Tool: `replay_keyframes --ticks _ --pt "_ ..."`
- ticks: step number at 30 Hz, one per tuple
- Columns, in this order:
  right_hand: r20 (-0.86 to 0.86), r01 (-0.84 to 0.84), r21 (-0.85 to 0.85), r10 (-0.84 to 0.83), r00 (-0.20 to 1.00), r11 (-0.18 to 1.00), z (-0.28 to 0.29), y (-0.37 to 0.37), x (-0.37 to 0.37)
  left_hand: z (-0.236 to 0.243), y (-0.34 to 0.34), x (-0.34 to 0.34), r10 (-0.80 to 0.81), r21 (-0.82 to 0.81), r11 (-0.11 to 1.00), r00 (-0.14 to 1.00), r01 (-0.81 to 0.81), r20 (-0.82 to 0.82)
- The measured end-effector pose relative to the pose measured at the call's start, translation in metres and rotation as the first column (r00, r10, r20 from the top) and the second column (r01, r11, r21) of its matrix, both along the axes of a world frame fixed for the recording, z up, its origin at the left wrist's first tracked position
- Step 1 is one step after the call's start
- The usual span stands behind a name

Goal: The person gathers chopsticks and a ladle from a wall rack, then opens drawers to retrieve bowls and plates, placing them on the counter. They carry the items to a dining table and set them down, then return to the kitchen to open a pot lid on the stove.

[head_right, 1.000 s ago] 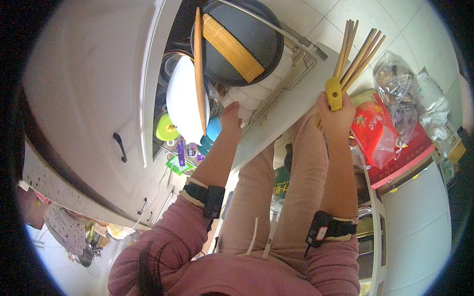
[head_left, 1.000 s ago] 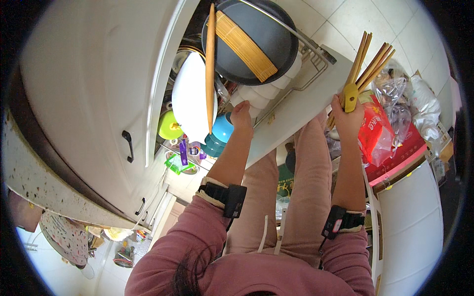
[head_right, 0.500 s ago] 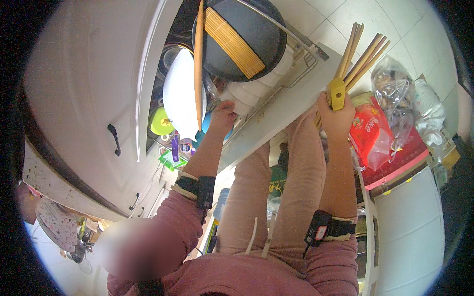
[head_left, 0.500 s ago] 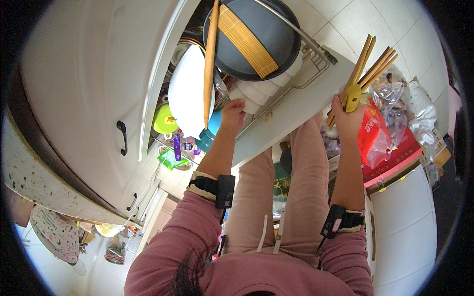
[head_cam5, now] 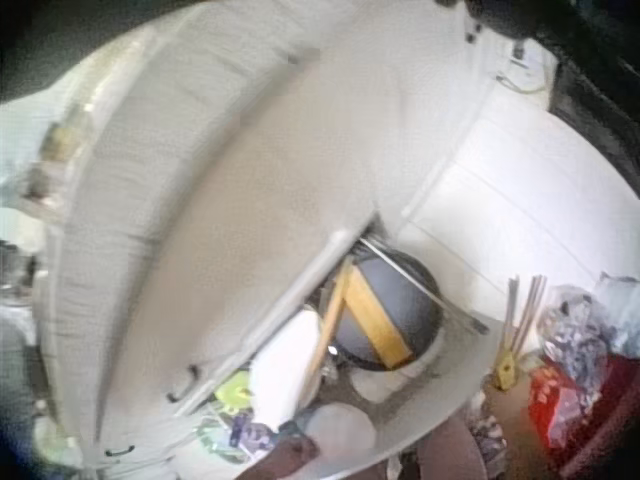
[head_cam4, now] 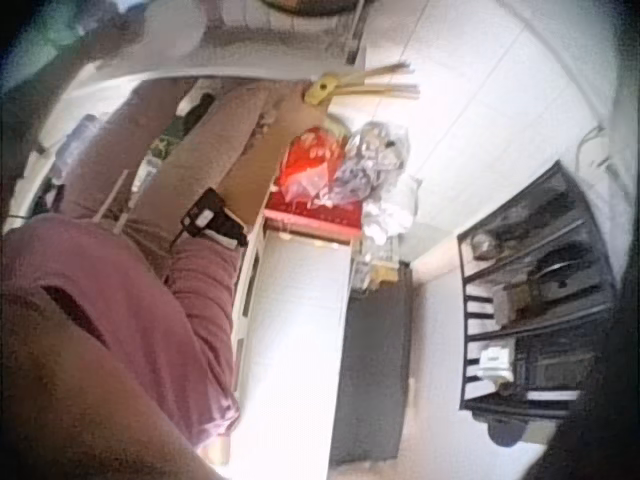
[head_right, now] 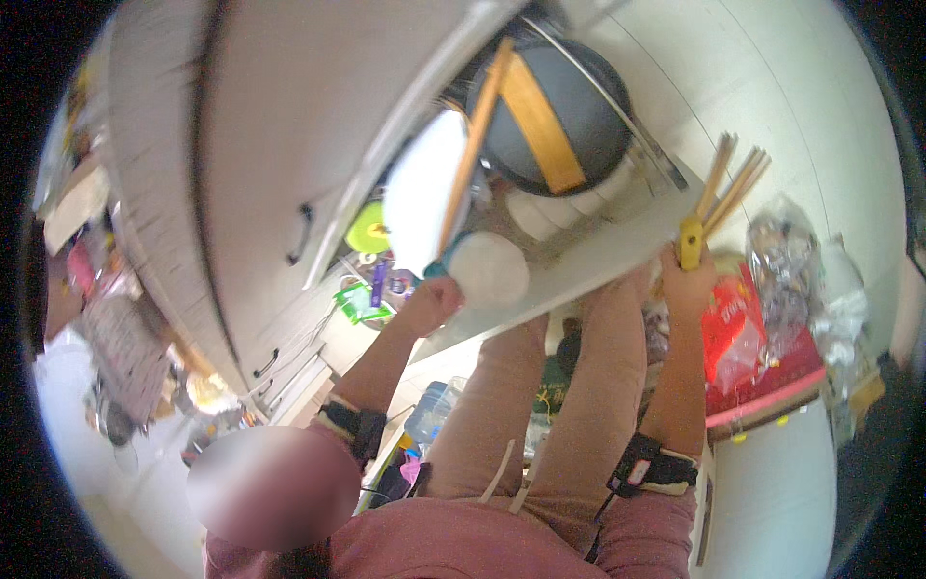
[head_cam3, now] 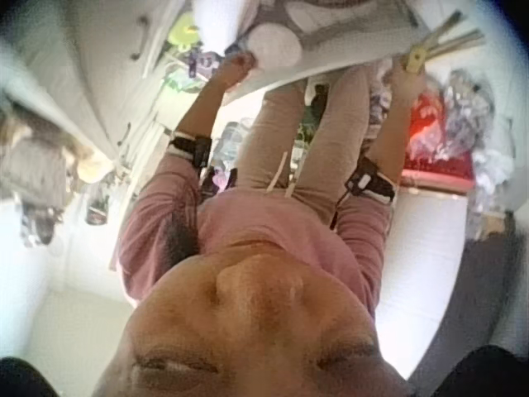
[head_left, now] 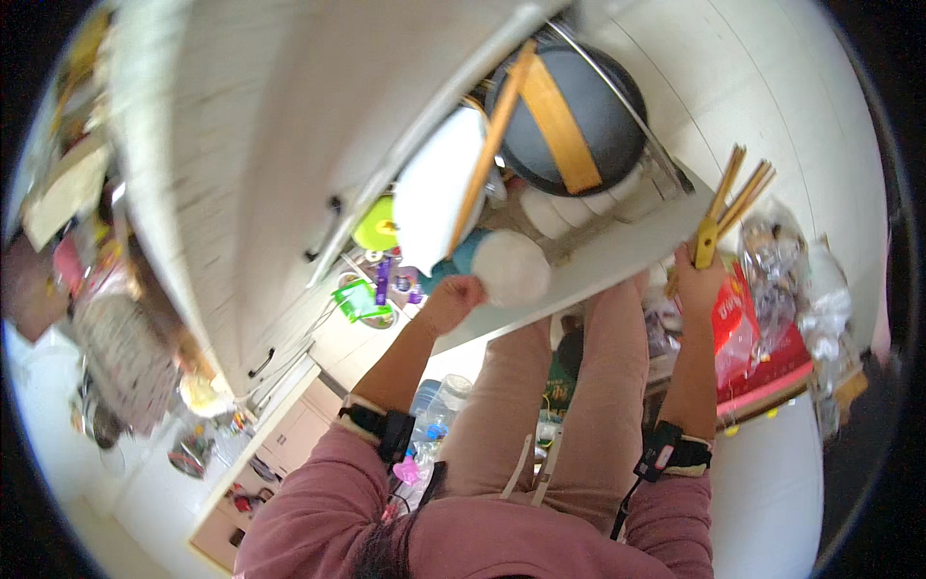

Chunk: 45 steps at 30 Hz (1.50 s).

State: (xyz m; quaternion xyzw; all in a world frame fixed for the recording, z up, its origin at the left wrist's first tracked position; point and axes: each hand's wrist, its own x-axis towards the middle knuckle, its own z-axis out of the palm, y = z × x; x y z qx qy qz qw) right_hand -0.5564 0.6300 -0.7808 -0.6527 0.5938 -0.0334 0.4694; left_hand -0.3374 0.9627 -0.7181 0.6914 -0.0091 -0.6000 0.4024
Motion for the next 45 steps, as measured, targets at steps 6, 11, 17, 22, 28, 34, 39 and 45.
replay_keyframes --ticks 6,11,17,22,28,34,39,45 --pt "-0.018 -0.142 -0.078 0.141 0.990 0.987 0.045 0.003 0.011 0.230 -0.057 0.026 -0.392 -0.303 0.748 0.762 0.591 0.516" --pt "0.050 -0.177 -0.102 0.183 0.982 0.979 0.117 -0.007 0.033 0.351 -0.095 0.056 -0.046 -0.145 0.742 0.266 0.654 0.963" --pt "0.155 -0.186 -0.056 0.192 0.969 0.981 0.165 -0.015 0.051 0.380 -0.123 0.112 -0.220 0.325 0.871 -0.298 0.369 0.929" --pt "0.068 -0.241 -0.151 0.253 0.965 0.959 0.166 -0.022 0.051 0.366 -0.136 0.131 -0.302 0.418 0.854 -0.359 0.309 0.883" --pt "0.026 -0.225 -0.132 0.230 0.973 0.965 0.154 -0.017 0.030 0.346 -0.132 0.124 -0.258 0.363 0.922 -0.489 0.134 0.834" --pt "-0.084 -0.147 -0.089 0.139 0.987 0.985 0.111 -0.007 0.001 0.211 -0.121 0.007 -0.038 -0.135 0.936 0.476 0.324 0.879" --pt "-0.092 -0.151 0.013 0.152 0.984 0.988 0.069 0.008 -0.010 -0.018 -0.138 -0.027 0.492 0.235 0.858 0.863 -0.457 -0.114" --pt "-0.033 -0.089 0.072 0.092 0.995 0.993 0.029 0.023 0.000 -0.143 -0.176 0.001 0.685 0.498 0.591 0.720 -0.635 0.106"
